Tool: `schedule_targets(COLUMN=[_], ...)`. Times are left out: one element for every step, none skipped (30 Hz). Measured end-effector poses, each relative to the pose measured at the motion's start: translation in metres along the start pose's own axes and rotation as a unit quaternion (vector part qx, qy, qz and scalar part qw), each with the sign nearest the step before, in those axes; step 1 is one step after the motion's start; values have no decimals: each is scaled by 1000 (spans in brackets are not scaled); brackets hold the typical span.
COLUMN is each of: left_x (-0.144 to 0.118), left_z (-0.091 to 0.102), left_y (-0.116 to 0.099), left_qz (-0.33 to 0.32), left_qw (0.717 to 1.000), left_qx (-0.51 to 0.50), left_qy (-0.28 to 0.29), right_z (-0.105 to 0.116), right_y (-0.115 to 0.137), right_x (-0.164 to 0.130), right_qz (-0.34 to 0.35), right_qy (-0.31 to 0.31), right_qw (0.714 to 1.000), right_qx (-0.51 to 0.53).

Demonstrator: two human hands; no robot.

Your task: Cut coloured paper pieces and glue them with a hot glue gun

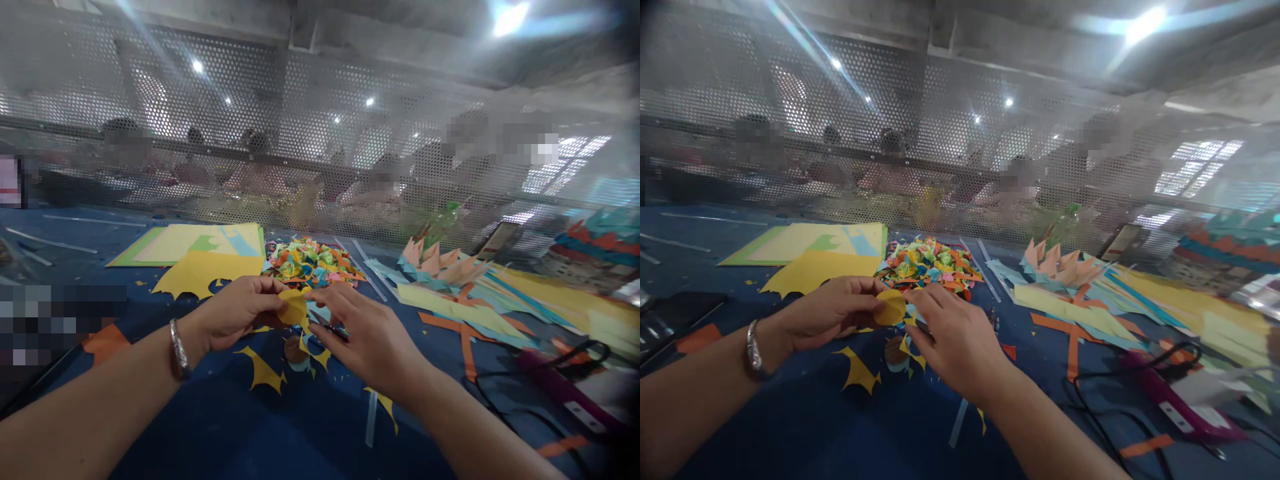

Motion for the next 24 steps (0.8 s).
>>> schedule_targets(left_x=[1, 2, 4, 5, 6, 6, 7, 7, 8, 8, 8, 8, 8, 7, 6, 5, 4, 2, 1, -1, -2, -2, -2, -2], left_z=[-1, -1, -2, -4, -6, -8, -10, -13, -15, -17, -18, -19, -20, -21, -22, -22, -23, -24, -25, -27, -28, -27, -26, -24], left_y=[3, 5, 8, 9, 10, 11, 12, 13, 14, 16, 18, 19, 20, 21, 21, 20, 18, 16, 14, 11, 8, 5, 2, 0], left_qz=[8, 15, 20, 23, 23, 20, 18, 16, 15, 13, 12, 11, 11, 10, 9, 7, 5, 0, -10, -24, -41, -60, -77, -92], left_qw=[1000, 999, 999, 998, 997, 997, 996, 995, 995, 996, 996, 997, 997, 998, 998, 999, 999, 999, 999, 998, 996, 993, 989, 986], left_qx=[-24, -38, -49, -58, -68, -78, -84, -85, -81, -72, -58, -44, -31, -20, -13, -9, -6, -2, 8, 27, 55, 86, 114, 133], left_qy=[-2, -4, -3, 3, 11, 22, 33, 44, 52, 58, 62, 64, 63, 61, 57, 52, 49, 50, 53, 56, 57, 53, 44, 31], right_z=[-1, -2, -3, -3, -3, -2, -1, 1, 3, 4, 4, 4, 2, -1, -4, -6, -7, -8, -7, -6, -6, -6, -8, -11], right_y=[6, 9, 11, 11, 10, 10, 9, 8, 6, 4, 1, -1, -3, -5, -7, -9, -10, -11, -12, -13, -13, -14, -16, -18], right_x=[0, 0, 0, -1, -1, -1, -2, -1, -1, -1, 0, 1, 1, 2, 2, 3, 3, 2, 2, 2, 1, 1, 0, -1], right_qz=[25, 42, 51, 54, 54, 53, 51, 46, 38, 27, 15, 3, -10, -22, -33, -43, -51, -57, -61, -64, -68, -77, -89, -105], right_qy=[2, 2, 1, -1, -3, -8, -15, -23, -34, -44, -51, -51, -47, -38, -26, -16, -11, -10, -12, -15, -17, -17, -13, -8], right_qw=[1000, 999, 999, 998, 998, 998, 997, 997, 995, 994, 991, 990, 988, 987, 986, 986, 985, 984, 983, 982, 980, 978, 975, 968], right_qx=[5, 9, 13, 19, 26, 36, 48, 64, 82, 101, 119, 135, 146, 154, 159, 162, 166, 170, 175, 180, 184, 191, 204, 226])
Point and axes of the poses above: each hand's wrist, its own x-axis towards the middle knuckle, its own z-axis out of the back of the hand, y = z × x, the point moved 9 cm from there along x, towards the middle knuckle, and after that the axes turned 4 degrees about z, right-handed, at the moved point
